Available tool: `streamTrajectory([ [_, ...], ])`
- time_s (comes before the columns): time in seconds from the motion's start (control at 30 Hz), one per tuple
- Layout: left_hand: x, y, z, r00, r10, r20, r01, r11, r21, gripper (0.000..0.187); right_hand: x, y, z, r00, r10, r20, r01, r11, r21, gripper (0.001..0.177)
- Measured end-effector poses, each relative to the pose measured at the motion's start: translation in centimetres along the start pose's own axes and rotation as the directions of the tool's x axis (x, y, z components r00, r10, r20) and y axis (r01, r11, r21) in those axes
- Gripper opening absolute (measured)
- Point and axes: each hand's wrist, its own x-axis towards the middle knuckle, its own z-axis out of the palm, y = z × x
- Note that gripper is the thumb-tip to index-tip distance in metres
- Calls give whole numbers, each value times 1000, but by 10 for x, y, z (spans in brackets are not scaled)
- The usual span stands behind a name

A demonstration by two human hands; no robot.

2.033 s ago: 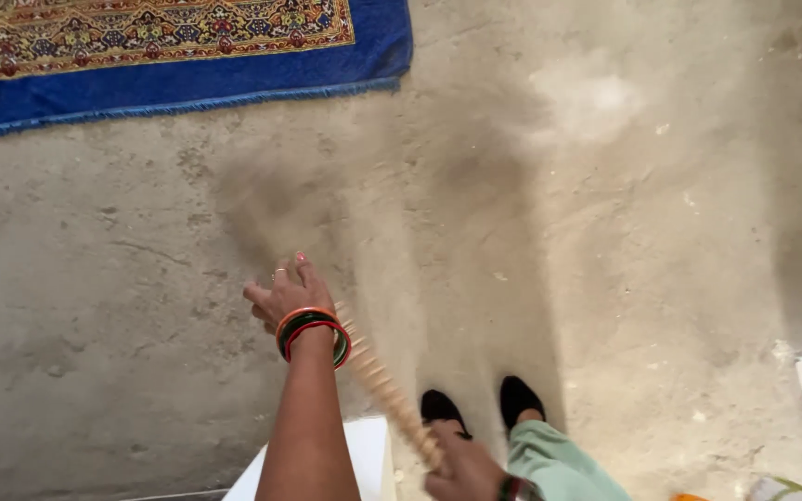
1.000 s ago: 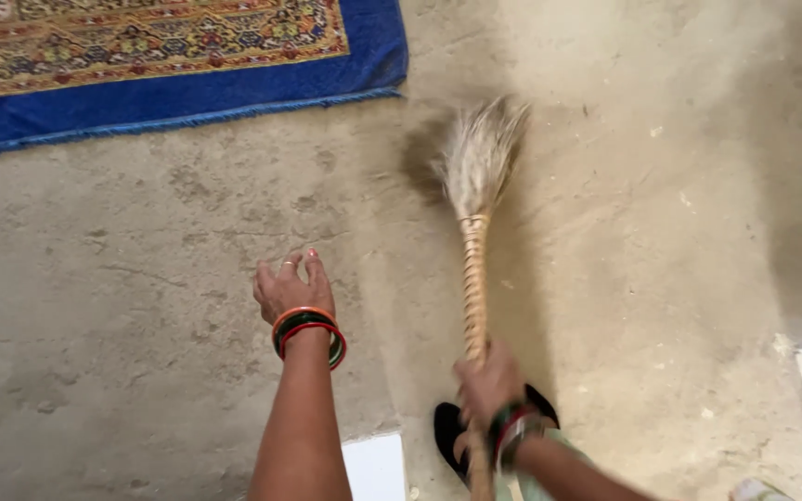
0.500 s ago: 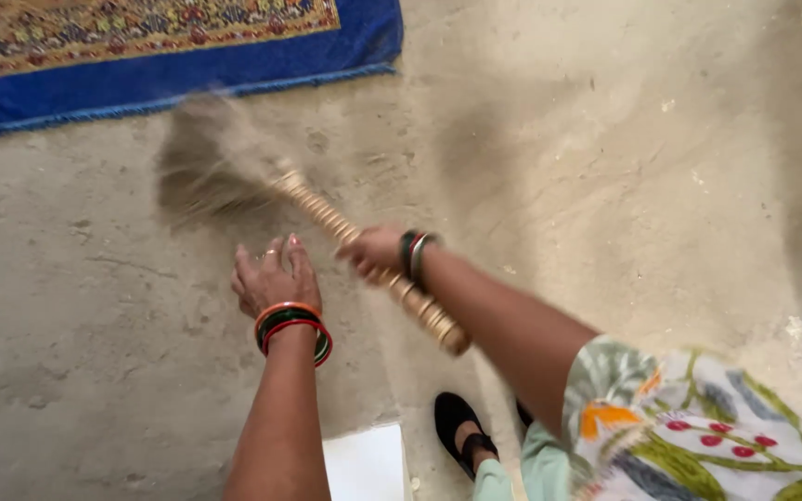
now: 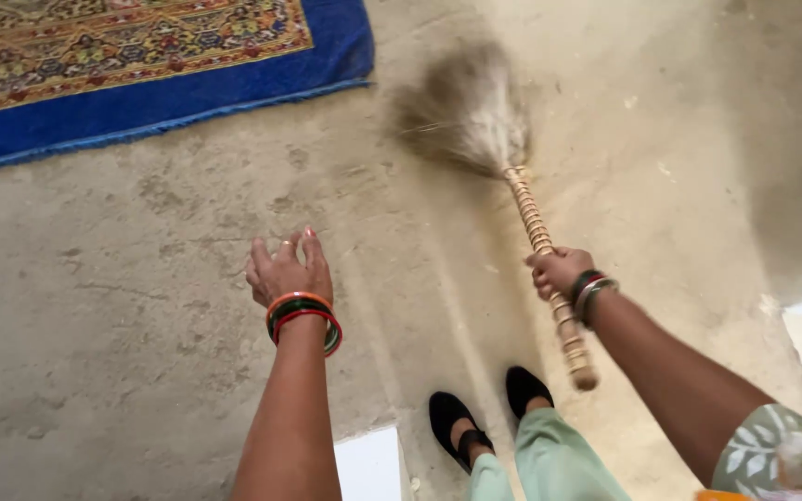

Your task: The person sweeps a concrete floor with a broom, using their free hand to guide the process. They then spread a blue patterned rug across the floor and sweep its surface.

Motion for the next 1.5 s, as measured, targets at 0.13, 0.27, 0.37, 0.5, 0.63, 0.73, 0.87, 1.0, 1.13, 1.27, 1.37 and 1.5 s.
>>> streamTrajectory([
  [0.13,3,12,5,999,47,19,-47,999,-24,47,-117,24,68,921,-251,-298,107,899,-425,34],
  [0.27,-2,13,28,1000,11,-4,-11,1000,-20,47,-191,94,83,979,-194,-57,126,804,-581,69],
  [0.37,-14,19,34,1000,3,-31,-3,1000,-1,48,-228,105,93,988,-44,146,120,816,-566,70],
  [0.5,-21,15,42,1000,29,9,-29,999,43,51,-202,112,111,821,279,498,-23,888,-459,49],
  [0.63,-31,17,52,998,42,52,-46,995,83,51,-144,126,107,745,401,532,-139,874,-465,45],
  [0.73,-38,20,50,998,48,45,-51,996,77,50,-99,123,58,846,332,417,-165,907,-387,48],
  [0.87,-38,34,53,997,49,67,-51,998,35,51,-76,73,-30,965,211,156,-137,912,-387,71],
  [1.0,-42,45,59,996,28,87,-35,996,81,50,-44,65,-93,996,50,-72,-71,946,-318,75],
  [1.13,-48,59,64,995,42,88,-49,996,77,49,-81,59,-78,979,-68,-192,-17,912,-410,79],
  [1.27,-54,71,68,995,62,75,-68,994,85,49,-119,97,-50,969,-138,-205,-20,782,-623,74],
  [1.37,-63,80,81,994,23,104,-36,991,126,49,-144,153,-54,994,-13,109,77,789,-610,73],
  [1.5,-75,99,110,993,22,115,-43,981,190,50,-12,435,-95,693,-529,490,715,593,-371,64],
])
